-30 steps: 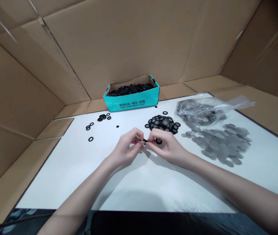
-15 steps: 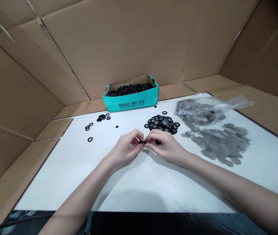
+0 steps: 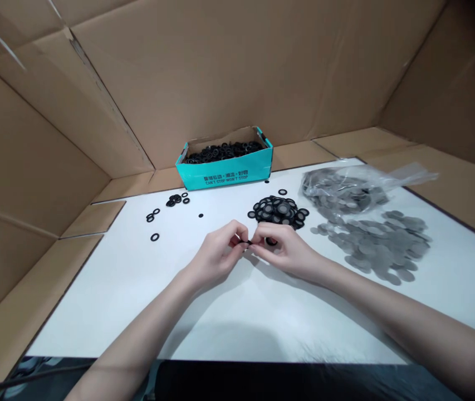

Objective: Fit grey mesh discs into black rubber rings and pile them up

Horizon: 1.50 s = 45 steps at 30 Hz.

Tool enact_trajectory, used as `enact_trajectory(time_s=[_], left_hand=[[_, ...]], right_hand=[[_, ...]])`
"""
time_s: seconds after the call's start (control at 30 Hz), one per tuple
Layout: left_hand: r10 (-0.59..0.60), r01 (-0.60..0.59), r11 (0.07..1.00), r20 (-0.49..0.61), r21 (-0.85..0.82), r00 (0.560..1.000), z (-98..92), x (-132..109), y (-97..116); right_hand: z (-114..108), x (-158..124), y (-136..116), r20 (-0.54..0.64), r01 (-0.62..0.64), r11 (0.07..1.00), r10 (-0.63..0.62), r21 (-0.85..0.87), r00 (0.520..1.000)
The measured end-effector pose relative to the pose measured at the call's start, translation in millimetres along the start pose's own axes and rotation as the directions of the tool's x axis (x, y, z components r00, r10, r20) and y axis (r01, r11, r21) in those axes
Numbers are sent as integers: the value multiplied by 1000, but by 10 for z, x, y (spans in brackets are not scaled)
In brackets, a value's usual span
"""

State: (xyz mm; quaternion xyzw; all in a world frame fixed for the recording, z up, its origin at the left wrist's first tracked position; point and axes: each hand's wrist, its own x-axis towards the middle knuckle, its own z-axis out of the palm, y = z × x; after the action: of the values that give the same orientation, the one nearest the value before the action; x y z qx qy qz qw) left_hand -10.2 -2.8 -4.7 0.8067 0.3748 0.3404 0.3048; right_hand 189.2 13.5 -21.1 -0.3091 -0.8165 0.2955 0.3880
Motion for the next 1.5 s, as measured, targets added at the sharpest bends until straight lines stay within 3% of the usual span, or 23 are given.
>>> enact_trajectory(time_s=[0.17, 0.3, 0.57, 0.83, 1.0, 1.27, 1.5], left_hand=[[6, -6, 1000, -26, -11, 1000, 6, -6, -24], [-9, 9, 1000, 23, 1, 1000, -21, -4, -11], [-25, 26, 999, 33, -25, 999, 6, 1, 7], [48, -51, 996, -46, -74, 998, -39, 9, 13], [144, -147, 989, -99, -26, 985, -54, 22, 39], [240, -234, 970, -115, 67, 964, -46, 9, 64], [325, -314, 943, -104, 110, 940, -28, 21, 69]], right_hand=[[4, -2, -3, 1, 2, 1000, -2, 18, 1000], [23, -17, -4, -4, 13, 1000, -13, 7, 1000], [33, -29, 6, -16, 94, 989, -96, -114, 995], [-22, 14, -39, -38, -109, 992, 111, 68, 993], [-46, 32, -61, 43, -246, 945, 243, 217, 969], [-53, 37, -31, 166, -309, 841, 261, 443, 951], [-32, 21, -9, 248, -396, 783, 312, 480, 917]])
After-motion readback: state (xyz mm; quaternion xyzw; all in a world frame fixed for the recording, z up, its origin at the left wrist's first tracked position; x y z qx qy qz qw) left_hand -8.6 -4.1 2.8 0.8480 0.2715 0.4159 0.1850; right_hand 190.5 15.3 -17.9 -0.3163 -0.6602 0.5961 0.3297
